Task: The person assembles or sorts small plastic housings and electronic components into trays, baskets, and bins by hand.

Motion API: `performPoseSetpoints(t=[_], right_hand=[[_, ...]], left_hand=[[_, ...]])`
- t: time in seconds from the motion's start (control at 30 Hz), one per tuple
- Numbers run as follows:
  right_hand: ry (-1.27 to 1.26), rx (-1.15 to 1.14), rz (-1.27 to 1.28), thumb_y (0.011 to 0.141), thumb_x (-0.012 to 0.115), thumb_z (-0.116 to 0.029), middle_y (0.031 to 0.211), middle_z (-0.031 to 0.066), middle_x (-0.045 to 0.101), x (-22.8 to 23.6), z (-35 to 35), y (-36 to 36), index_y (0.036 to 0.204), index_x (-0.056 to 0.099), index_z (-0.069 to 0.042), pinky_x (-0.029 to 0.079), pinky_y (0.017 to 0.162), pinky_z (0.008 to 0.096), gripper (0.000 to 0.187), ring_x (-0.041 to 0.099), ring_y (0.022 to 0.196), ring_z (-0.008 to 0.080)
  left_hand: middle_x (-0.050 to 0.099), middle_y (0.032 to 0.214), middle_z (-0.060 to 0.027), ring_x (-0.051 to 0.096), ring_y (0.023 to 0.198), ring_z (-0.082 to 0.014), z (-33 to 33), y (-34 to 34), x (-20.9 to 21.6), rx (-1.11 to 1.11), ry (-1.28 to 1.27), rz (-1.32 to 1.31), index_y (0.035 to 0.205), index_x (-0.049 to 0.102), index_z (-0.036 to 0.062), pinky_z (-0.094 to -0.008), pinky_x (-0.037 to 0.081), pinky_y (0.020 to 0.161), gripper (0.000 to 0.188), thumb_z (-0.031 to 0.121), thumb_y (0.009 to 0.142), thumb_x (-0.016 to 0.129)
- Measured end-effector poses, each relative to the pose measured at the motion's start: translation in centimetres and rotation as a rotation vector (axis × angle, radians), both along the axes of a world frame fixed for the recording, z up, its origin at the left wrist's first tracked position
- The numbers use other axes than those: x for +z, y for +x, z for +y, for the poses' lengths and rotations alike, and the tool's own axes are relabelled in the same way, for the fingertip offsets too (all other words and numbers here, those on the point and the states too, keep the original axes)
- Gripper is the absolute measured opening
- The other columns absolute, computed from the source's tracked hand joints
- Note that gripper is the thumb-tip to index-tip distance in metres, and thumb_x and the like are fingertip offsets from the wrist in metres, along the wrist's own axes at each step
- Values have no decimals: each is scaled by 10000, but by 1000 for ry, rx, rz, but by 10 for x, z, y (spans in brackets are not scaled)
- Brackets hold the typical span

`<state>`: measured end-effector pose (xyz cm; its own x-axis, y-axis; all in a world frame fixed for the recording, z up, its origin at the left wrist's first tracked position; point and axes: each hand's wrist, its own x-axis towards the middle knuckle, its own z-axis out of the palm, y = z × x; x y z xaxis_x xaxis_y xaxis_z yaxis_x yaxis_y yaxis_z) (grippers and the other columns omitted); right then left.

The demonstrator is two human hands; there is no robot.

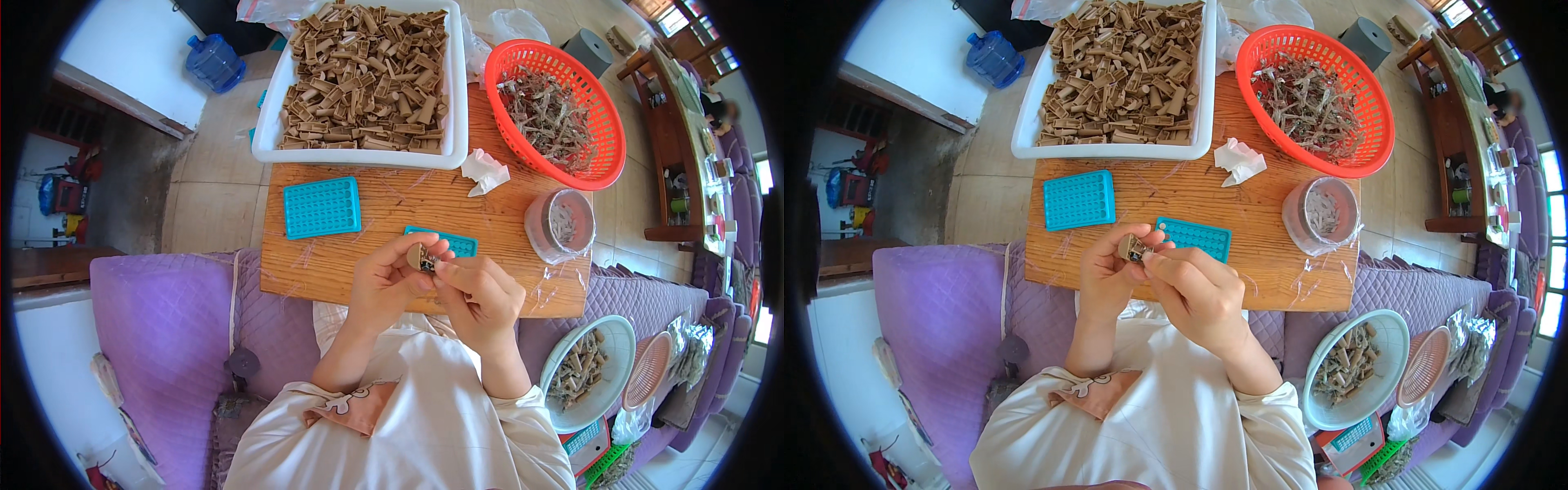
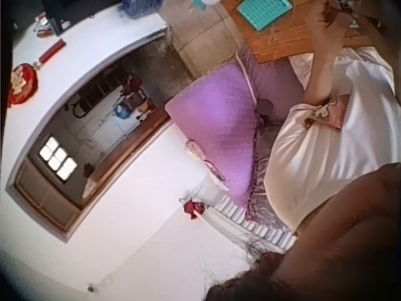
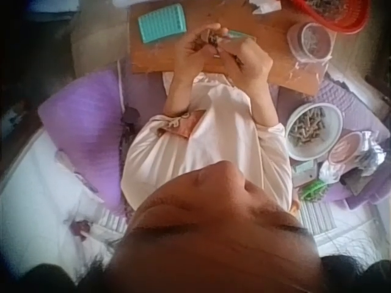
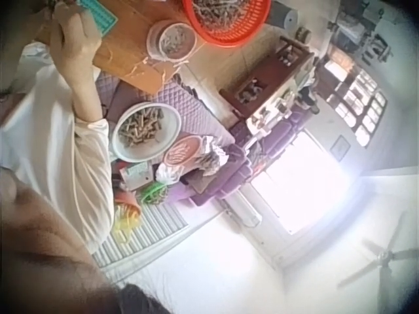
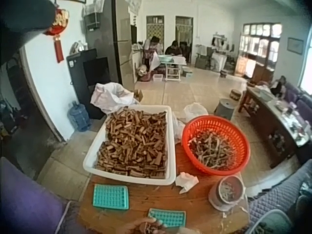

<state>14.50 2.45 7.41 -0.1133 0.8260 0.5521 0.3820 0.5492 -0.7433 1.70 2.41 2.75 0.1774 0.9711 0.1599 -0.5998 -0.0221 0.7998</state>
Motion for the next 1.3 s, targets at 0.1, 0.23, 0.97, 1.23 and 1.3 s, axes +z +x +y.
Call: performPoseSetpoints(t=[0.1, 0.23, 0.97, 1.23, 1.3], right_hand=[[-34, 78, 39, 678, 619, 77, 745, 81, 575, -3, 0, 1, 818, 602, -5, 456, 502, 245, 163, 566, 600, 165], [-139, 104, 75, 690, 612, 77, 808, 88, 556, -6, -2, 2, 853, 614, -10, 459, 542, 251, 185, 563, 645, 169], [-196, -172, 94, 716, 567, 92, 845, 116, 523, -29, -18, -5, 844, 539, 0, 452, 569, 278, 160, 536, 693, 215], [-26, -232, 35, 735, 562, 77, 854, 106, 514, -30, -23, 2, 851, 526, 2, 434, 518, 206, 142, 514, 688, 132], [3, -245, -66, 741, 557, 72, 839, 122, 521, -30, -22, 1, 843, 521, 3, 443, 524, 228, 128, 522, 685, 162]], left_hand=[[535, 1105, -123, 548, 955, -150, -2, -3, 2, -18, -16, 55, 1164, 454, -7, -235, 491, 739, 416, 76, 786, 606], [543, 1090, -117, 533, 969, -135, 0, -1, 7, -38, -44, 24, 1186, 434, -1, -245, 479, 757, 425, 130, 812, 589], [583, 1004, -93, 485, 699, -14, -3, 15, 8, 97, -220, 90, 1147, 404, 58, -155, 352, 540, 263, 149, 901, 390], [577, 990, -101, 526, 759, -45, -6, 23, 17, 84, -166, 92, 1153, 395, 44, -154, 391, 582, 270, 113, 892, 410], [599, 938, -96, 538, 718, -48, -7, 25, 17, 159, -175, 172, 1123, 434, 53, -163, 361, 521, 280, 185, 877, 415]])
